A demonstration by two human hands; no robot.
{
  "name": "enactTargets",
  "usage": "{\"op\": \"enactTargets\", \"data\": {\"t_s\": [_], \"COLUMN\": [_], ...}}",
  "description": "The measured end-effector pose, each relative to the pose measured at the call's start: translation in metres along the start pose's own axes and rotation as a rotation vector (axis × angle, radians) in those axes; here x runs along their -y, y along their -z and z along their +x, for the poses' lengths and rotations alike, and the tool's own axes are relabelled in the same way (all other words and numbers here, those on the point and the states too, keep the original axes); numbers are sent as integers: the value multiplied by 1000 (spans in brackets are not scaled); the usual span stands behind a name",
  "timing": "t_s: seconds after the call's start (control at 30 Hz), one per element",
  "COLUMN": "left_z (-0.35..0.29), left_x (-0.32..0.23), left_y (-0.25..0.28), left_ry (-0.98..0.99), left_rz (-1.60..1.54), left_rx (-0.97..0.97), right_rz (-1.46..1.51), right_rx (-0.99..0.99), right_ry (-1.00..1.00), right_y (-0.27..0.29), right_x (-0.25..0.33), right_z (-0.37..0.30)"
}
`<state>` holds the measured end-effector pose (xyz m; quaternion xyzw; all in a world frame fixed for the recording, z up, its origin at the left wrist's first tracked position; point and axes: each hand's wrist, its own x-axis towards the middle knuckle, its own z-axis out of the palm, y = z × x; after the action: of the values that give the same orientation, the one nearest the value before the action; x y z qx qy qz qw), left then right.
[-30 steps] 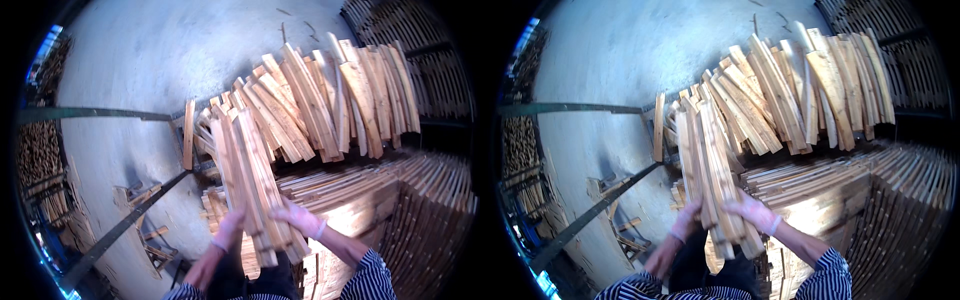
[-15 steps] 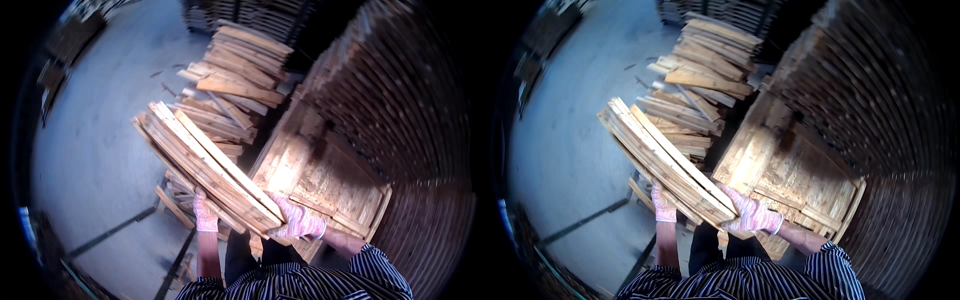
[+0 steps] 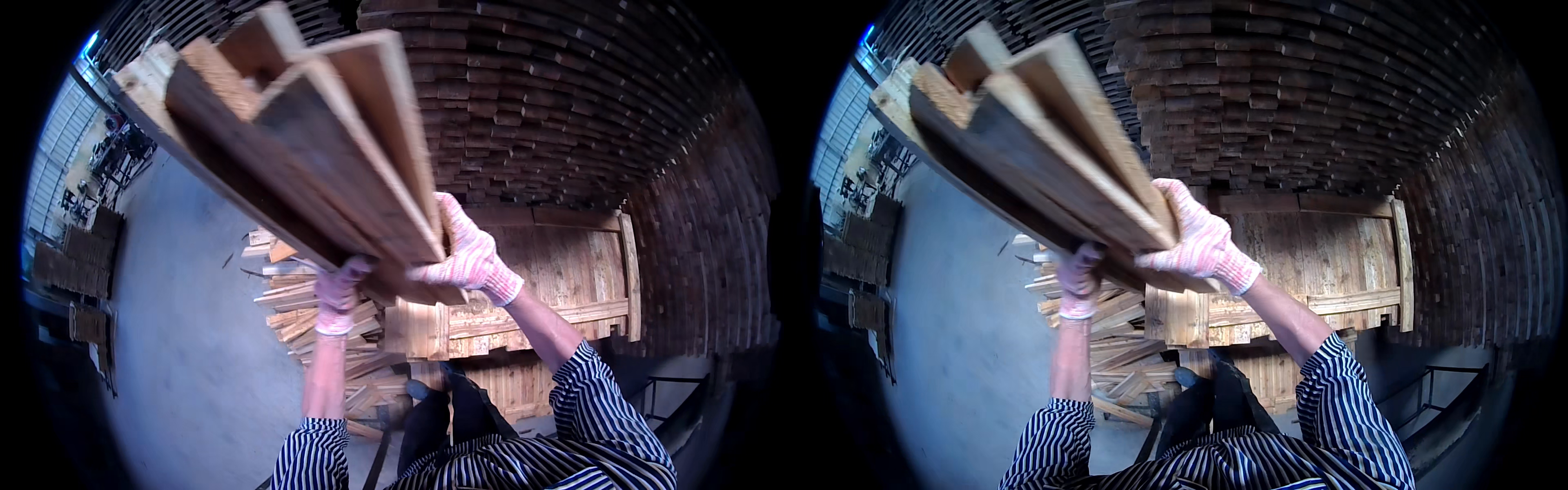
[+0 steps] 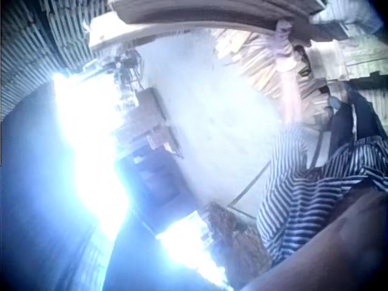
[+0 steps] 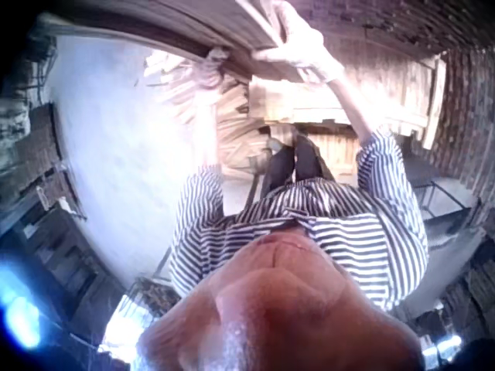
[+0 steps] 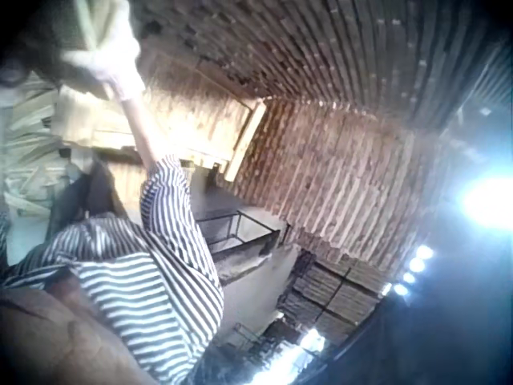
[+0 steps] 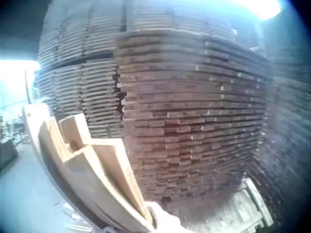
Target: The person picks up wooden planks from a pile on the floor and stacks them onto a growing pile on a metal rack. The person wears pink gloves and handles the planks one by one or in small groups, arranging them neatly on the rack.
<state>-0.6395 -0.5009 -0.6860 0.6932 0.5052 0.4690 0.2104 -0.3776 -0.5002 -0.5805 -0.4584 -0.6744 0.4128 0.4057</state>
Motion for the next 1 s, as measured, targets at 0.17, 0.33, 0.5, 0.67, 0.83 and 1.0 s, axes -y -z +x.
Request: {"op": "enactTargets", "data": {"t_s": [0.17,0.33,0.5,0.67,0.83,1.0], "left_z": [25,33,63,70,4,-63], "left_x": [-25,6,-14,-76,-131,-121], "left_y": [-81,-187,-249,-267,-304,-400], "left_ry": [-104,-79,220,371,588,844], "left_rz": [-280,-371,-438,-585,-607,-463], "left_rx": [216,569,702,573,660,925], "right_rz": [-28,-262,-98,209,594,419], "right_rx": [-62,103,-14,-140,-513,-589], "right_ry": [37,-462,-426,-428,-644,-807], "right_y": [53,88,116,154,159,215], "right_x": [-82,-207,-245,-229,-223,-287], "right_z": [-19,-61,-68,-97,-194,-258]}}
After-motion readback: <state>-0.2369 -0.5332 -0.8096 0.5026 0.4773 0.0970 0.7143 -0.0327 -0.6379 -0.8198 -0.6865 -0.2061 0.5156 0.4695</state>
